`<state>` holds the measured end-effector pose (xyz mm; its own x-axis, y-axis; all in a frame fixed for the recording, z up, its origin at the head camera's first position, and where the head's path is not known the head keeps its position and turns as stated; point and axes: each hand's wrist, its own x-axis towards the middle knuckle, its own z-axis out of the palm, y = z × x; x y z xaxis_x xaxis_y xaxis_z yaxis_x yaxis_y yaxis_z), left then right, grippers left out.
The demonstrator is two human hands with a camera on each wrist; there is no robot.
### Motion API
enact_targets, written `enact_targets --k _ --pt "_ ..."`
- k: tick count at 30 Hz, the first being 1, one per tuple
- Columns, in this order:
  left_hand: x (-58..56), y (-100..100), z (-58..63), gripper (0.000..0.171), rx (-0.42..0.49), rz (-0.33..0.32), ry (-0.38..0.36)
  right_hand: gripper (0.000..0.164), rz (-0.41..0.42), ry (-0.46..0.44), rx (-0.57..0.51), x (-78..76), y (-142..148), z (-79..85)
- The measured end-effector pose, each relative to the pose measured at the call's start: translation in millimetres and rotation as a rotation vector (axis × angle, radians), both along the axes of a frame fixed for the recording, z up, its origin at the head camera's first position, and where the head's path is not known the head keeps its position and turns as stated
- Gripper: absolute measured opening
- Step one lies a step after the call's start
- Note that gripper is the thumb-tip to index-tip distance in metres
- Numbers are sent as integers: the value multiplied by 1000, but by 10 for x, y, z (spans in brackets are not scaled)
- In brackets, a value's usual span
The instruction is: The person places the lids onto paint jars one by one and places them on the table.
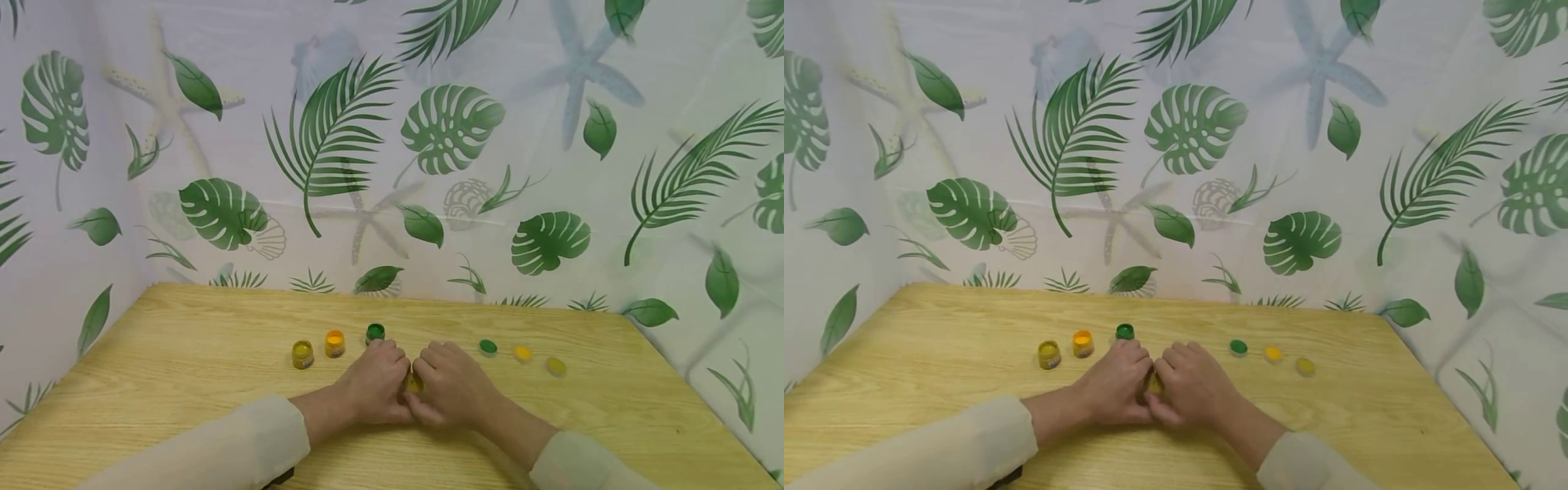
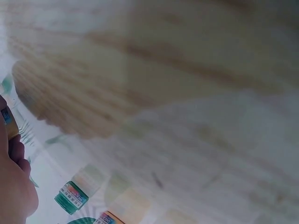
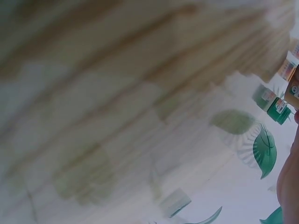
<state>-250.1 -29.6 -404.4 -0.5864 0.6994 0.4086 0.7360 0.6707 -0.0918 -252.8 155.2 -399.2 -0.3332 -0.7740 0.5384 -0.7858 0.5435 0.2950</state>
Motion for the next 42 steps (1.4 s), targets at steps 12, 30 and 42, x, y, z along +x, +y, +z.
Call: enact_targets --k 12,30,42 --pt "33 -11 2 43 -1 -3 -92 31 -14 -52 -19 21 -54 2" --pt "84 -119 -5 31 -23 -44 -91 33 -98 -125 57 49 -32 20" --pt "136 -611 -25 26 -29 -13 -87 29 -118 -63 57 112 332 69"
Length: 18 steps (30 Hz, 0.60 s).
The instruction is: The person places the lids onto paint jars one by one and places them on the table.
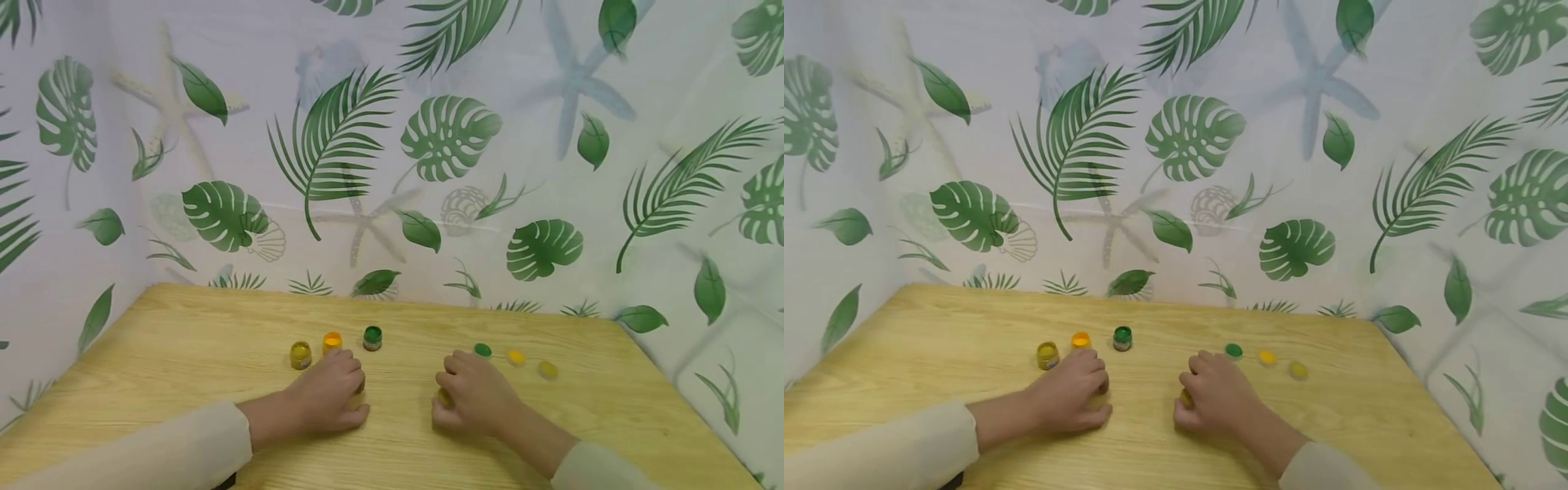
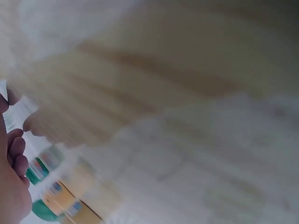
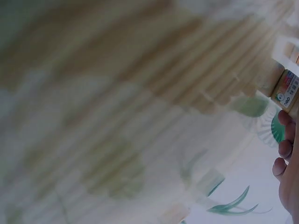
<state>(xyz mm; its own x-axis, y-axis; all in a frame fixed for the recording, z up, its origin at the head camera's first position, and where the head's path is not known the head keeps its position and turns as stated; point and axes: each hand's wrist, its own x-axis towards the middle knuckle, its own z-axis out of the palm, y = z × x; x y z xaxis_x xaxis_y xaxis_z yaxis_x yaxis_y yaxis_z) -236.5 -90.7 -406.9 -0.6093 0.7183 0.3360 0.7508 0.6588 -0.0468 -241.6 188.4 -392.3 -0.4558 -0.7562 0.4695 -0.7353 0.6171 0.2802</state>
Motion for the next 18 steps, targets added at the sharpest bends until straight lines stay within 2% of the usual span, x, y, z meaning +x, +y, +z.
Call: enact_targets --k 4,13,18 --pt "46 -196 0 24 22 8 30 30 -15 17 4 -2 132 -3" --pt "70 -592 -43 21 61 69 21 31 -46 44 -3 -26 492 -41" --pt "59 -763 -59 23 68 84 63 30 -118 23 15 0 738 -36"
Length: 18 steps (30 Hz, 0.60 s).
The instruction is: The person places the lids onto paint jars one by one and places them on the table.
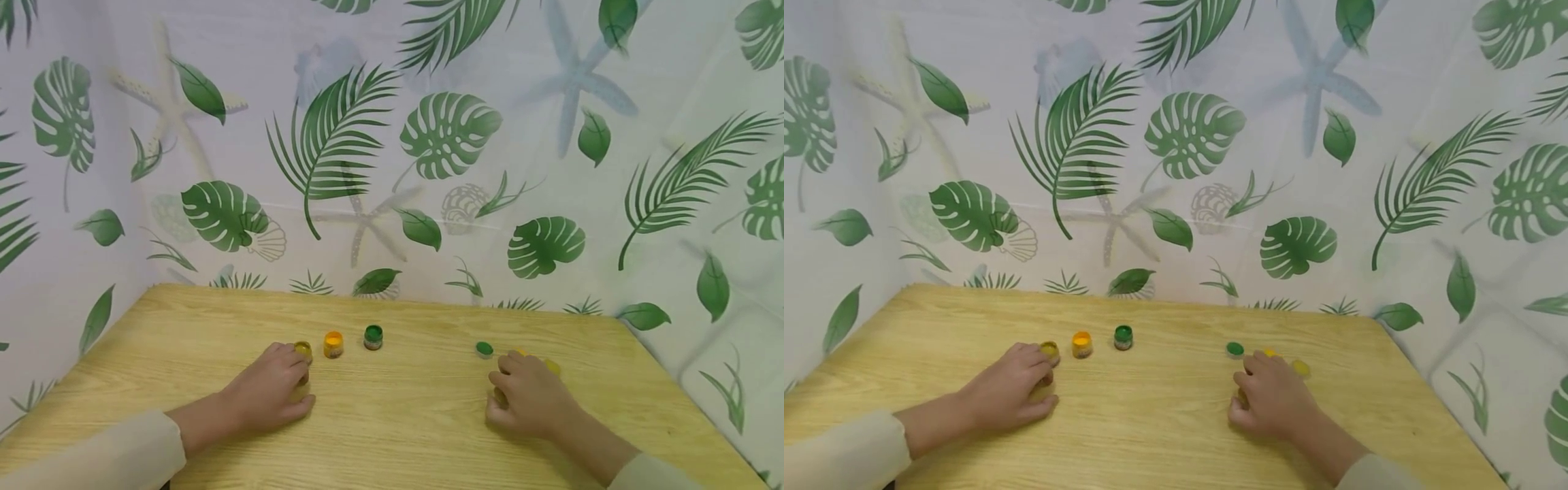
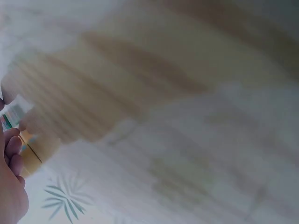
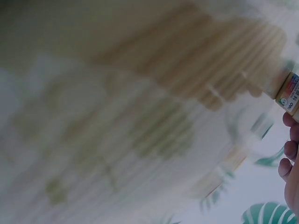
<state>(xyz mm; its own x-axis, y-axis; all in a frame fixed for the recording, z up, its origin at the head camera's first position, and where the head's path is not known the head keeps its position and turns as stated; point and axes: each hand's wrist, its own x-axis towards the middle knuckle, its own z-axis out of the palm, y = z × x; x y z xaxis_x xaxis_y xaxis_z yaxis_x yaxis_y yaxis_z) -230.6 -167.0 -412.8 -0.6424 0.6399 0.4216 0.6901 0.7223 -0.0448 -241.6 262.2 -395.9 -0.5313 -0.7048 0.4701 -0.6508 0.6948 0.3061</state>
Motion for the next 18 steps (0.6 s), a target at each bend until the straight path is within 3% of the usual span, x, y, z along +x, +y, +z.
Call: enact_targets --k 9,18 --pt "0 -257 -30 22 21 64 21 21 -183 -95 25 2 541 -29" --pt "-95 -296 -3 33 -11 235 -45 14 -351 -146 -16 -21 845 0"
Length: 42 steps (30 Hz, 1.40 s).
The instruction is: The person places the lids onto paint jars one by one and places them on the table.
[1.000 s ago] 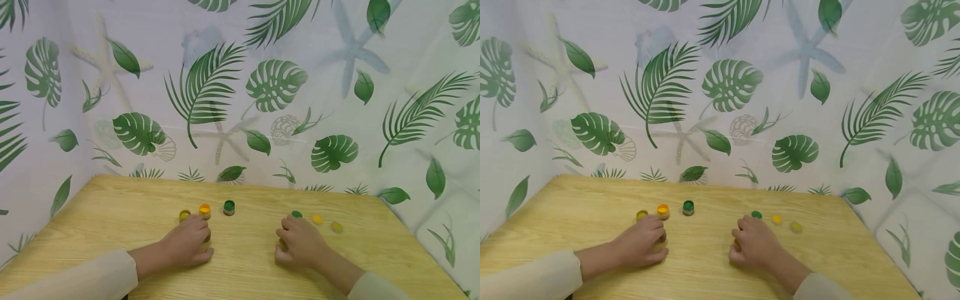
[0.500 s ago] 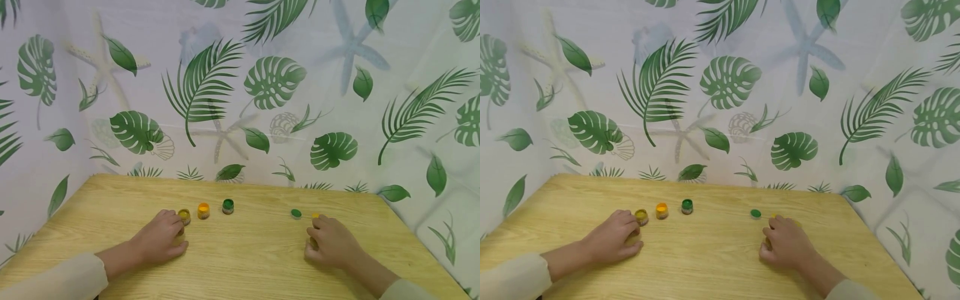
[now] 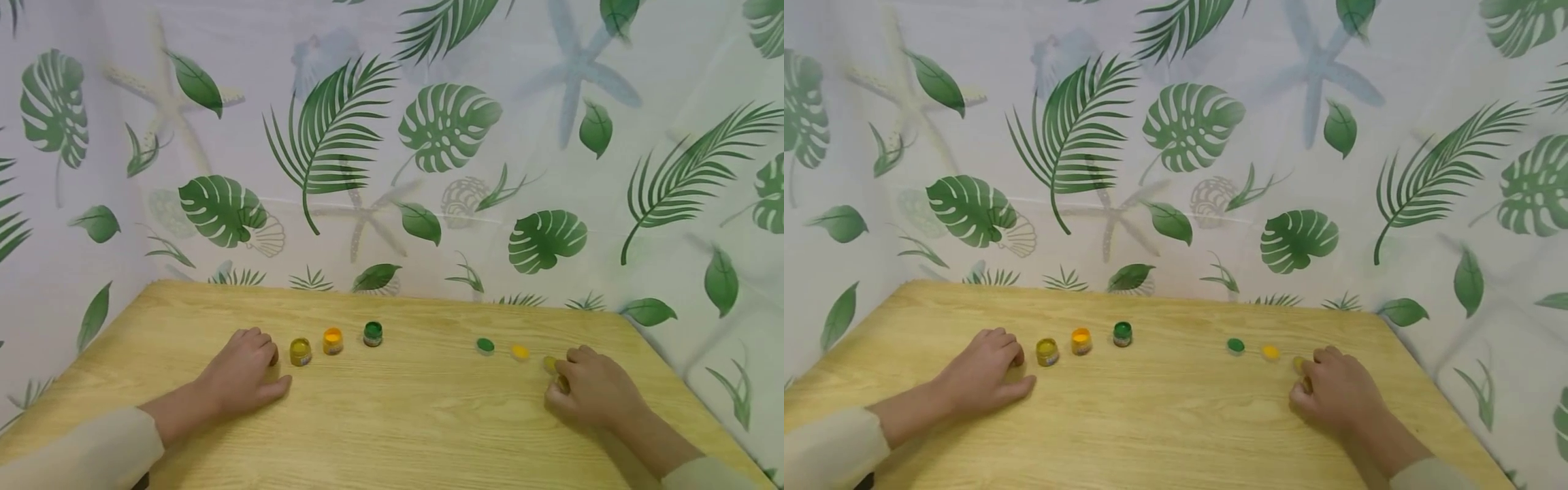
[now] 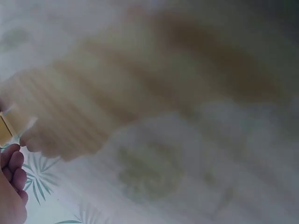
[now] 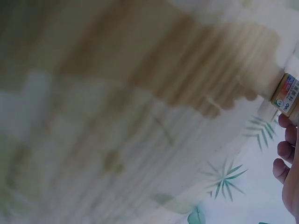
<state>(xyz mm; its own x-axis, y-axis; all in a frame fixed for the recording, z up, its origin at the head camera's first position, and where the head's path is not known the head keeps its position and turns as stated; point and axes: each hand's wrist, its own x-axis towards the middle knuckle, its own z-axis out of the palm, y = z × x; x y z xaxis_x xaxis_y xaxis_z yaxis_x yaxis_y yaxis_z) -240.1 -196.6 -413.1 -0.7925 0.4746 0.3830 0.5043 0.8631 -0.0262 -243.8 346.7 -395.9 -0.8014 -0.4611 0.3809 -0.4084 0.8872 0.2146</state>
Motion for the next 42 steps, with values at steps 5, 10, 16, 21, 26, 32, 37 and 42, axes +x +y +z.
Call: enact_targets --k 5,10,16,21,26,32,37,42 --pt "-72 49 -1 36 14 39 -22 16 -54 -43 13 -73 65 -9" --pt "-170 118 1 38 47 71 -21 15 -139 -110 20 -142 186 -2" --pt "-251 164 2 38 68 73 -19 17 -179 -133 14 -200 347 16" --pt "-274 196 -35 34 94 48 -30 17 -208 -196 -3 -225 402 -12" --pt "-276 248 -62 34 103 48 -48 27 -216 -243 -67 -225 377 -47" --pt "-277 240 -71 34 114 64 -62 28 -116 -252 -102 -279 224 -98" --pt "-267 267 -73 30 129 41 -89 26 -111 -253 -107 -295 152 -91" --pt "-266 308 -66 30 128 25 -92 25 -107 -242 -141 -269 167 -95"
